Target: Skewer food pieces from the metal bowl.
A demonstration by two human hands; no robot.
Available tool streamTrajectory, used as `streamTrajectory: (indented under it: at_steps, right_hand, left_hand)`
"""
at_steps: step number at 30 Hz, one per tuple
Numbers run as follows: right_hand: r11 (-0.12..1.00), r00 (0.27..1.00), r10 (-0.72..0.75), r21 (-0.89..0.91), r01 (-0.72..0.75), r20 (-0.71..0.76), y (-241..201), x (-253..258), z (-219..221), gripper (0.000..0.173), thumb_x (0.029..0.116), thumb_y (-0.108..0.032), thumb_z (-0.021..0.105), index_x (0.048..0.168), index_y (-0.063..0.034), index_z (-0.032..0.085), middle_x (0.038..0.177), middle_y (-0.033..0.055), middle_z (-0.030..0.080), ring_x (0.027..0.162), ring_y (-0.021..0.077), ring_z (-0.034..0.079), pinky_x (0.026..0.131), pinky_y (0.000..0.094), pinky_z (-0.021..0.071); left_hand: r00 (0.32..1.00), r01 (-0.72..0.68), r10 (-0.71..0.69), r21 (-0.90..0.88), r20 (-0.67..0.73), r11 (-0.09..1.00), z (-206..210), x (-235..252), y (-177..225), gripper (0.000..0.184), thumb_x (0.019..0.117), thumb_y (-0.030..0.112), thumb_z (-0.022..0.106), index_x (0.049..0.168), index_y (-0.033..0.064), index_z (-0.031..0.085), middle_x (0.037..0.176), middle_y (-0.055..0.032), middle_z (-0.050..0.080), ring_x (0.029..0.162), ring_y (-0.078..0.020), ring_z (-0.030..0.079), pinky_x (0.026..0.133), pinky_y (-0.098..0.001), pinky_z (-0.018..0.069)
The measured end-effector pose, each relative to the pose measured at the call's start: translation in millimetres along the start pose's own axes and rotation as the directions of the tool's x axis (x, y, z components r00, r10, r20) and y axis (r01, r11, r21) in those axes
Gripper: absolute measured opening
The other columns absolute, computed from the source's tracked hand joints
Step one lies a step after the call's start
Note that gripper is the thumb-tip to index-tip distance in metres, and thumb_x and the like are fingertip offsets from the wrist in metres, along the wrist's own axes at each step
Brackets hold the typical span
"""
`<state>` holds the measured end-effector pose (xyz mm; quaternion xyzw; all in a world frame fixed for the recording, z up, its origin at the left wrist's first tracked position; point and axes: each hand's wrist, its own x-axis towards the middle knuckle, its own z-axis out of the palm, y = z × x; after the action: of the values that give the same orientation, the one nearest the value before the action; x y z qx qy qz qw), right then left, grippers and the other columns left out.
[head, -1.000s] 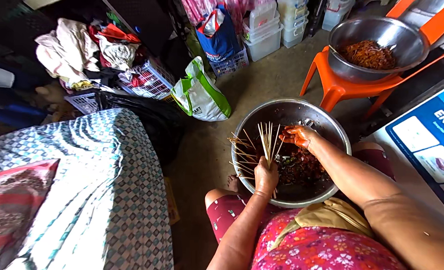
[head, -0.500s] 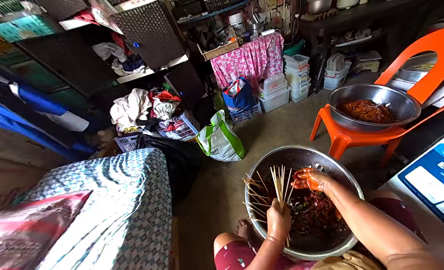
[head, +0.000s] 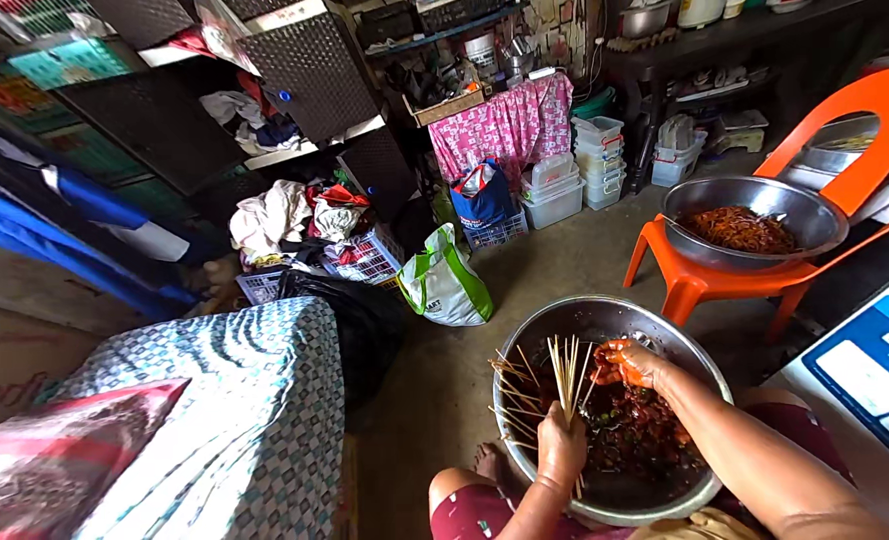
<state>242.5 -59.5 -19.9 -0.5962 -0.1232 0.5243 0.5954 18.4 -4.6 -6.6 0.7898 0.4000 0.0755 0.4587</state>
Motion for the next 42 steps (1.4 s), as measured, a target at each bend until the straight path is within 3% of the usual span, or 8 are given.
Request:
streamTrajectory:
  at_steps: [20, 25, 28, 32, 36, 38, 40, 42]
  right_hand:
    - [0.993, 0.997, -0.058, -0.096, 0.063, 0.057, 15, -2, 15, 0.018, 0.1091, -0.003, 0.039, 0.114, 0.0043, 0.055, 0.088, 0.0123, 0.064, 0.069, 0.0237, 0.071, 0.069, 0.0421, 0.0640]
    - [0.992, 0.999, 0.002, 0.123, 0.005, -0.054, 15, -1, 25, 0.022, 0.1110, -0.010, 0.039, 0.123, 0.0041, 0.050, 0.091, 0.0134, 0.062, 0.070, 0.0254, 0.070, 0.068, 0.0427, 0.0631]
    - [0.936, 0.985, 0.141, 0.339, -0.100, -0.098, 14, 2, 31, 0.031, 0.1133, -0.026, 0.036, 0.115, 0.0010, 0.051, 0.086, 0.0132, 0.061, 0.070, 0.0261, 0.067, 0.069, 0.0430, 0.0621]
    - [0.880, 0.954, 0.217, 0.464, -0.100, -0.207, 13, 1, 39, 0.018, 0.1110, -0.014, 0.039, 0.110, -0.0006, 0.051, 0.081, 0.0104, 0.055, 0.064, 0.0220, 0.062, 0.068, 0.0412, 0.0622]
    - [0.883, 0.937, 0.224, 0.462, -0.079, -0.269, 11, 7, 45, 0.015, 0.1095, -0.014, 0.042, 0.106, -0.0026, 0.051, 0.075, 0.0092, 0.052, 0.058, 0.0205, 0.058, 0.059, 0.0382, 0.0595]
    - [0.914, 0.948, 0.188, 0.399, -0.072, -0.259, 16, 11, 45, 0.015, 0.1090, -0.014, 0.042, 0.104, -0.0033, 0.051, 0.073, 0.0084, 0.051, 0.057, 0.0205, 0.057, 0.059, 0.0393, 0.0590]
    - [0.927, 0.953, 0.166, 0.370, -0.064, -0.252, 18, 10, 49, 0.013, 0.1088, -0.012, 0.042, 0.101, -0.0046, 0.049, 0.072, 0.0072, 0.049, 0.056, 0.0195, 0.054, 0.059, 0.0404, 0.0590]
    - [0.923, 0.953, 0.176, 0.378, -0.073, -0.246, 21, 8, 53, 0.013, 0.1095, -0.012, 0.041, 0.103, -0.0035, 0.048, 0.073, 0.0082, 0.050, 0.057, 0.0208, 0.056, 0.061, 0.0425, 0.0600]
  left_hand:
    - [0.999, 0.048, -0.047, 0.017, -0.019, 0.999, 5, -7, 2, 0.020, 0.0996, 0.013, 0.057, 0.113, -0.0018, 0.061, 0.087, -0.0162, 0.066, 0.082, -0.0285, 0.067, 0.079, -0.0481, 0.0549]
    - [0.999, 0.042, -0.041, 0.015, -0.022, 0.999, 5, -6, 4, 0.021, 0.1001, 0.013, 0.056, 0.114, -0.0014, 0.061, 0.087, -0.0161, 0.065, 0.082, -0.0287, 0.067, 0.079, -0.0481, 0.0548]
    - [0.999, 0.049, -0.048, 0.028, -0.020, 0.998, 3, -6, 4, 0.023, 0.1005, 0.014, 0.056, 0.117, -0.0015, 0.061, 0.090, -0.0175, 0.067, 0.085, -0.0298, 0.068, 0.082, -0.0490, 0.0553]
    - [0.999, 0.041, -0.042, 0.044, 0.011, 0.998, 4, -6, 5, 0.023, 0.1000, 0.014, 0.056, 0.117, -0.0011, 0.061, 0.091, -0.0172, 0.067, 0.086, -0.0298, 0.068, 0.082, -0.0493, 0.0551]
    - [0.999, 0.023, -0.022, -0.037, 0.035, 0.999, 4, -5, 3, 0.023, 0.1001, 0.014, 0.058, 0.116, -0.0017, 0.062, 0.091, -0.0161, 0.066, 0.085, -0.0274, 0.066, 0.082, -0.0472, 0.0545]
    - [0.997, 0.066, -0.058, -0.183, 0.050, 0.981, 7, -1, -3, 0.022, 0.1001, 0.013, 0.059, 0.115, -0.0022, 0.062, 0.087, -0.0138, 0.063, 0.076, -0.0231, 0.063, 0.075, -0.0430, 0.0542]
    - [0.991, 0.132, -0.117, -0.361, 0.063, 0.923, 11, 2, -9, 0.018, 0.0996, 0.011, 0.060, 0.112, -0.0022, 0.061, 0.074, -0.0092, 0.058, 0.055, -0.0171, 0.055, 0.055, -0.0359, 0.0512]
    - [0.986, 0.169, -0.158, -0.433, 0.060, 0.886, 14, 1, -10, 0.016, 0.0993, 0.009, 0.060, 0.110, -0.0029, 0.060, 0.070, -0.0083, 0.056, 0.050, -0.0156, 0.052, 0.049, -0.0336, 0.0487]
